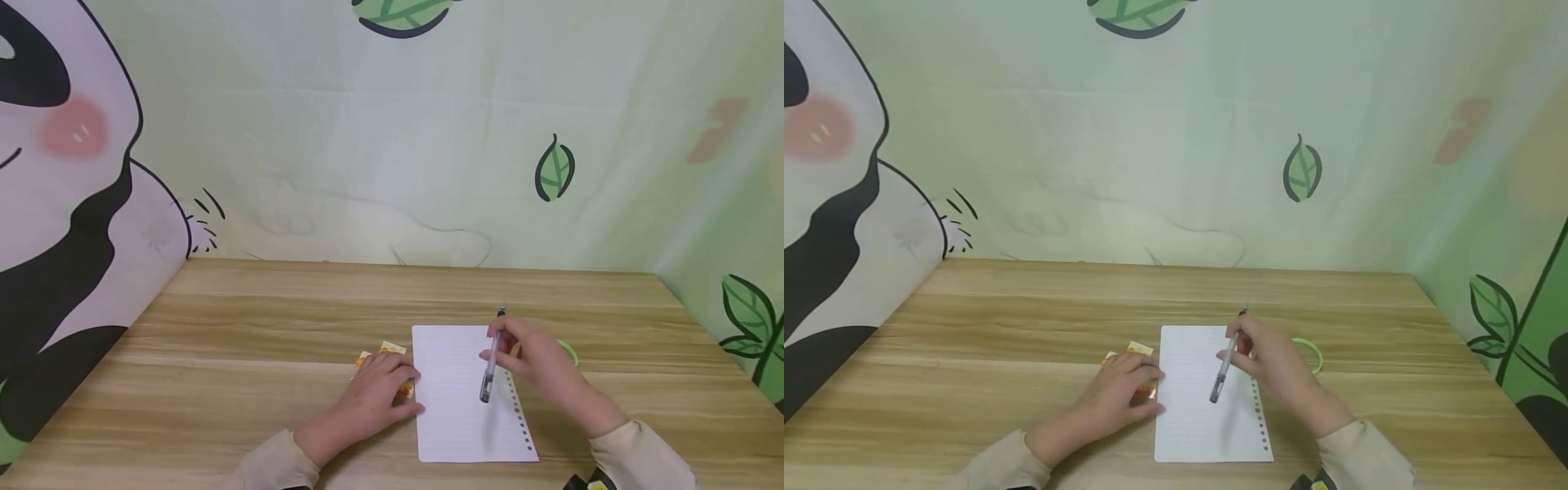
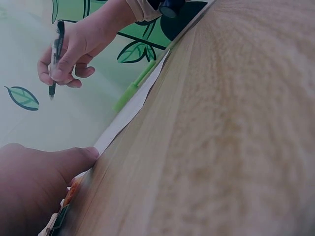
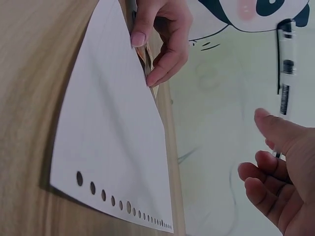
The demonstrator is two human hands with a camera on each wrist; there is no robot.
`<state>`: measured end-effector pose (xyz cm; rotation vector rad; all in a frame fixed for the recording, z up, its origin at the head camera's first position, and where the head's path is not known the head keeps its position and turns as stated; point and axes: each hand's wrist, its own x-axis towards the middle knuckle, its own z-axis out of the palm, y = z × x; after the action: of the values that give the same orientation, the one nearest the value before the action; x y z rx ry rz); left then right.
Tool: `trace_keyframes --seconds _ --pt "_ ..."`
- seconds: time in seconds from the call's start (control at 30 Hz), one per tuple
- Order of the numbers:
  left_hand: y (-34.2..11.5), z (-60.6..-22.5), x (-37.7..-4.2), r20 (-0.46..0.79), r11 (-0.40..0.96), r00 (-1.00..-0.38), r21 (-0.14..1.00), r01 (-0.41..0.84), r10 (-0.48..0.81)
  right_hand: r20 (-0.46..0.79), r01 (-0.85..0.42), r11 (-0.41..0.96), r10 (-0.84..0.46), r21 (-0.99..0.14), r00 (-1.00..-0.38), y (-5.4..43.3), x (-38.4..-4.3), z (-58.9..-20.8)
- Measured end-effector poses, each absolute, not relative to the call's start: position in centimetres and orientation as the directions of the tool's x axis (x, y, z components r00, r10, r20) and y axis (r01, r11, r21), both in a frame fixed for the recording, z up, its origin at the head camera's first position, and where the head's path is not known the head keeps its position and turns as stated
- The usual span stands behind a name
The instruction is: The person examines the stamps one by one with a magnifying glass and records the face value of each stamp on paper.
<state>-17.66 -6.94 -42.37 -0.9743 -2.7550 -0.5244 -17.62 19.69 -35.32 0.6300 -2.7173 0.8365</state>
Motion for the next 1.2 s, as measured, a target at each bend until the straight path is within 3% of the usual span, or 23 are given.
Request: trace_keyframes --seconds 0.27,0.53,0.8,0.97,1.2 --pt "-6.9 -42.4 -17.6 0.280 0.723 -0.772 0.274 0.634 0.571 0.350 -0.443 0.719 -0.289 -0.535 -0.891 19.4 -17.1 -34.6" --pt "-6.8 -42.3 -17.6 0.273 0.727 -0.776 0.272 0.630 0.569 0.283 -0.415 0.547 -0.312 -0.727 -0.907 19.4 -17.4 -34.7" --pt "-6.8 -42.4 -17.7 0.287 0.725 -0.772 0.269 0.634 0.568 0.195 -0.305 0.578 -0.246 -0.757 -0.950 18.8 -17.9 -34.5" --pt "-6.8 -42.4 -17.7 0.283 0.727 -0.774 0.273 0.631 0.566 0.179 -0.259 0.536 -0.197 -0.803 -0.964 18.5 -18.7 -34.7" --pt "-6.8 -42.5 -17.7 0.282 0.729 -0.775 0.270 0.629 0.565 0.167 -0.252 0.407 -0.231 -0.878 -0.958 17.9 -19.6 -35.1"
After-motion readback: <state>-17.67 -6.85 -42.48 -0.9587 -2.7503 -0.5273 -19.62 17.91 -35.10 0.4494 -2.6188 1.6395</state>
